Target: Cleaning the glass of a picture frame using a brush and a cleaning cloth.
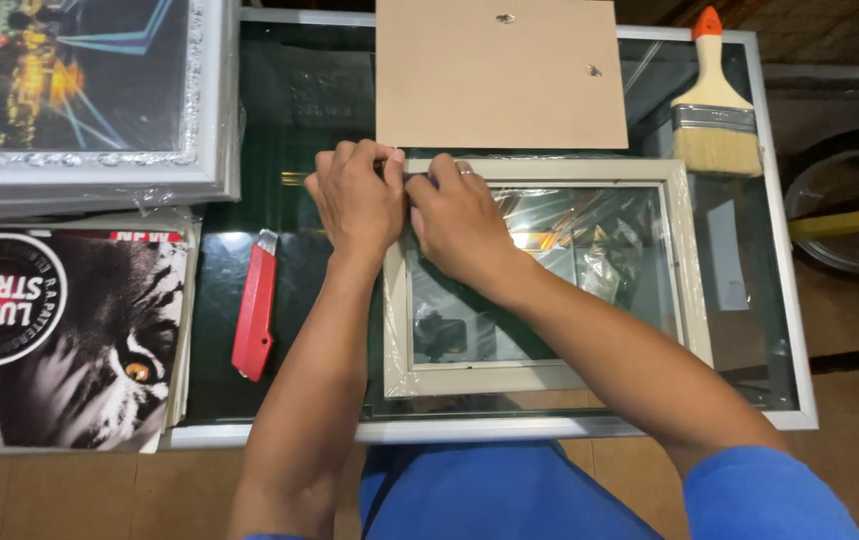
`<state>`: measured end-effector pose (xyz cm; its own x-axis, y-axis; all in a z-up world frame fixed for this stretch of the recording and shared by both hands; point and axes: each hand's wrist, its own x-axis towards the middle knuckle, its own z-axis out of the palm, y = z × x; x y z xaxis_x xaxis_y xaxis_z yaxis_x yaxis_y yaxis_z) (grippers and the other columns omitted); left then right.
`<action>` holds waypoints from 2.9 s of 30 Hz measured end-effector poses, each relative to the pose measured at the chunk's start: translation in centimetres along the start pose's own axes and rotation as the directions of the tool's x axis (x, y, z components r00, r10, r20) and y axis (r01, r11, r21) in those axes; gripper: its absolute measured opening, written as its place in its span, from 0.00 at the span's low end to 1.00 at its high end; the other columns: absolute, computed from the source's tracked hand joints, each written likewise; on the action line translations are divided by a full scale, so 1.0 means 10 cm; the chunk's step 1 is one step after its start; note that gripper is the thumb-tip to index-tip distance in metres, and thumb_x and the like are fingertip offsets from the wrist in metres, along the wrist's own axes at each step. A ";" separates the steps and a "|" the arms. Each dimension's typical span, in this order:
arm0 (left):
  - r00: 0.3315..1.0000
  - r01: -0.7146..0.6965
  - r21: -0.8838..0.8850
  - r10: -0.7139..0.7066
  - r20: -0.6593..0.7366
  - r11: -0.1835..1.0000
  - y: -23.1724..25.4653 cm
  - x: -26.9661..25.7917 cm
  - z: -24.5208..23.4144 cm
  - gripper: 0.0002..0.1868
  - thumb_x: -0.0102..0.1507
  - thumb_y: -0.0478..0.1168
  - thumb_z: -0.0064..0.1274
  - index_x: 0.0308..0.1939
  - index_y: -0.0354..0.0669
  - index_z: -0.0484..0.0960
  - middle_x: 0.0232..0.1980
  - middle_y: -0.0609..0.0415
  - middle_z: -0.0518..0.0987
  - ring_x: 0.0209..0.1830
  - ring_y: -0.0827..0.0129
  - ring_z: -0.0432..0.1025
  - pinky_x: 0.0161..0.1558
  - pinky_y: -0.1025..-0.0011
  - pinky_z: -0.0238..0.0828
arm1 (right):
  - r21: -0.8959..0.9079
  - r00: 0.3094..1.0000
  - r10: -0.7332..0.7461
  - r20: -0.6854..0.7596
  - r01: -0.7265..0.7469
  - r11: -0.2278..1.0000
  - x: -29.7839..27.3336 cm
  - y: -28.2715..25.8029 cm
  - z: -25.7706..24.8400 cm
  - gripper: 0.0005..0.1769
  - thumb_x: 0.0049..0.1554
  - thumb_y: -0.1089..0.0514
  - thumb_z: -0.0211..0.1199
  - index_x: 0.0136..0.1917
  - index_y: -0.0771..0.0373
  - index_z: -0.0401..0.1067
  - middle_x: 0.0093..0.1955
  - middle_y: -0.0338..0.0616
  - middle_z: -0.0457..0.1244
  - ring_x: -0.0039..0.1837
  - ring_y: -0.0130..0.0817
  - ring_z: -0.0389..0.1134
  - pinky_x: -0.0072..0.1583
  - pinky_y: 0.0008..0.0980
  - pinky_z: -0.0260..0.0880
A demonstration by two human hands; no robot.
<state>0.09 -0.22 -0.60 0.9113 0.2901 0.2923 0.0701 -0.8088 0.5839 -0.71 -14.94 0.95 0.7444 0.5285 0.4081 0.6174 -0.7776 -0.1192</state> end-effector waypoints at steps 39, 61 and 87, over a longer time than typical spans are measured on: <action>0.998 0.030 -0.018 -0.029 0.052 0.999 0.07 0.00 -0.06 0.05 0.66 0.50 0.57 0.39 0.58 0.81 0.40 0.61 0.74 0.54 0.60 0.68 0.57 0.58 0.60 | 0.460 0.847 -0.464 0.259 0.315 0.830 -0.80 -0.05 -0.80 0.12 0.57 0.57 0.63 0.55 0.52 0.73 0.51 0.42 0.64 0.55 0.51 0.69 0.61 0.47 0.67; 1.000 0.001 0.011 -0.001 -0.025 1.000 0.05 -0.02 0.00 0.07 0.65 0.51 0.60 0.37 0.57 0.82 0.37 0.61 0.75 0.50 0.58 0.71 0.54 0.55 0.63 | 0.134 0.999 0.038 -0.011 -0.036 0.990 -0.85 0.41 -0.57 0.16 0.49 0.64 0.59 0.53 0.60 0.70 0.49 0.50 0.61 0.56 0.56 0.64 0.58 0.51 0.64; 0.999 0.020 -0.024 -0.020 -0.026 1.000 0.04 0.02 0.00 0.07 0.63 0.50 0.59 0.37 0.58 0.81 0.38 0.63 0.74 0.51 0.62 0.69 0.55 0.58 0.62 | 0.446 0.735 -0.405 0.544 0.156 0.881 -0.81 -0.38 -1.04 0.11 0.55 0.58 0.63 0.52 0.56 0.76 0.51 0.49 0.63 0.52 0.59 0.66 0.48 0.49 0.67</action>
<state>0.24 -0.44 -0.31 0.8988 0.3196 0.2999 0.0783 -0.7904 0.6076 -11.80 -19.81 7.52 0.4350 0.8888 -0.1442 0.7734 -0.4509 -0.4457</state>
